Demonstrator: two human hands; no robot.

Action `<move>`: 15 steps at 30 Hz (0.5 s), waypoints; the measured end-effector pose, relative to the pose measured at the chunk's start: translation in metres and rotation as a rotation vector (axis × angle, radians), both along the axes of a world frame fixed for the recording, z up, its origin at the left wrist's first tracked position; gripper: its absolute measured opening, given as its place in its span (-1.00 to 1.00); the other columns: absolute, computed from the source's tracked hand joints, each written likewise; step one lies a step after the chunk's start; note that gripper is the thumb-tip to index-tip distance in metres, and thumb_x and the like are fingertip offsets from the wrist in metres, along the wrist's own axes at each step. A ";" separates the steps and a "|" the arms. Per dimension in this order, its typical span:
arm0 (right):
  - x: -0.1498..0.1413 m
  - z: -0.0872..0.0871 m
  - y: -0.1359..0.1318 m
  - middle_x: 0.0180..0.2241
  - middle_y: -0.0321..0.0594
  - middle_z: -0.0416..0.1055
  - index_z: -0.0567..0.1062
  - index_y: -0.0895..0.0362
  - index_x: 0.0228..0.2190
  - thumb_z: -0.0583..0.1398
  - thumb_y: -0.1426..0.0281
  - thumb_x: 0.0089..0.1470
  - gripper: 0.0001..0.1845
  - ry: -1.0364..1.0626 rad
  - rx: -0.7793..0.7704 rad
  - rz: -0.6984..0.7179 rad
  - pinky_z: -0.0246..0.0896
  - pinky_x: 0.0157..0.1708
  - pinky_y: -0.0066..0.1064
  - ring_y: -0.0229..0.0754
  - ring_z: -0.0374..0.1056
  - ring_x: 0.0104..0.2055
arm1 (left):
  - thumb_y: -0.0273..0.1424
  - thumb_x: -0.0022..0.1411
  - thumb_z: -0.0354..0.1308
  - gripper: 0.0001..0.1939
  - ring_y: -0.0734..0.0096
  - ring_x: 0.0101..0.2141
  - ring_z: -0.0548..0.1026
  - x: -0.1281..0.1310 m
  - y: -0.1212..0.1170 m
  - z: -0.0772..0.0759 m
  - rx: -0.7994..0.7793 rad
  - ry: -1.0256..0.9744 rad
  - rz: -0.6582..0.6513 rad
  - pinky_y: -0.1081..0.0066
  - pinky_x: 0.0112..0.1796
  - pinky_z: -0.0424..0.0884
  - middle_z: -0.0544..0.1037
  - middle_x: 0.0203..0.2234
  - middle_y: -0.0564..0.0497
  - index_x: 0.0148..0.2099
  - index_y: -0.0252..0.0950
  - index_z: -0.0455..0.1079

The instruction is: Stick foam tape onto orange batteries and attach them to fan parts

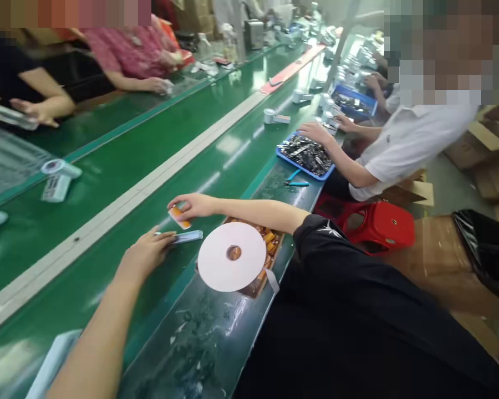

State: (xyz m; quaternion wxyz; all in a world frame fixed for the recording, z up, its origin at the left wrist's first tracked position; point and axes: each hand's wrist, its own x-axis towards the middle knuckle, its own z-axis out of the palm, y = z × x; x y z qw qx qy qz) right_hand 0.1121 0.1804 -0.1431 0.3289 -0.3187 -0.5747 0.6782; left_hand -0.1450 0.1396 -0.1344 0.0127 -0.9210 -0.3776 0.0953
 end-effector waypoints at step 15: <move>0.006 0.019 -0.018 -0.58 -0.53 0.50 0.61 0.17 -0.12 0.45 0.63 0.00 -0.62 -0.155 0.197 -0.013 0.27 -0.42 -0.57 -0.30 0.40 -0.49 | -0.41 0.27 0.17 -0.69 -0.01 0.02 0.70 0.092 -0.027 0.076 -0.164 0.239 0.348 0.23 -0.02 0.61 0.76 0.00 -0.10 -0.05 -0.16 0.70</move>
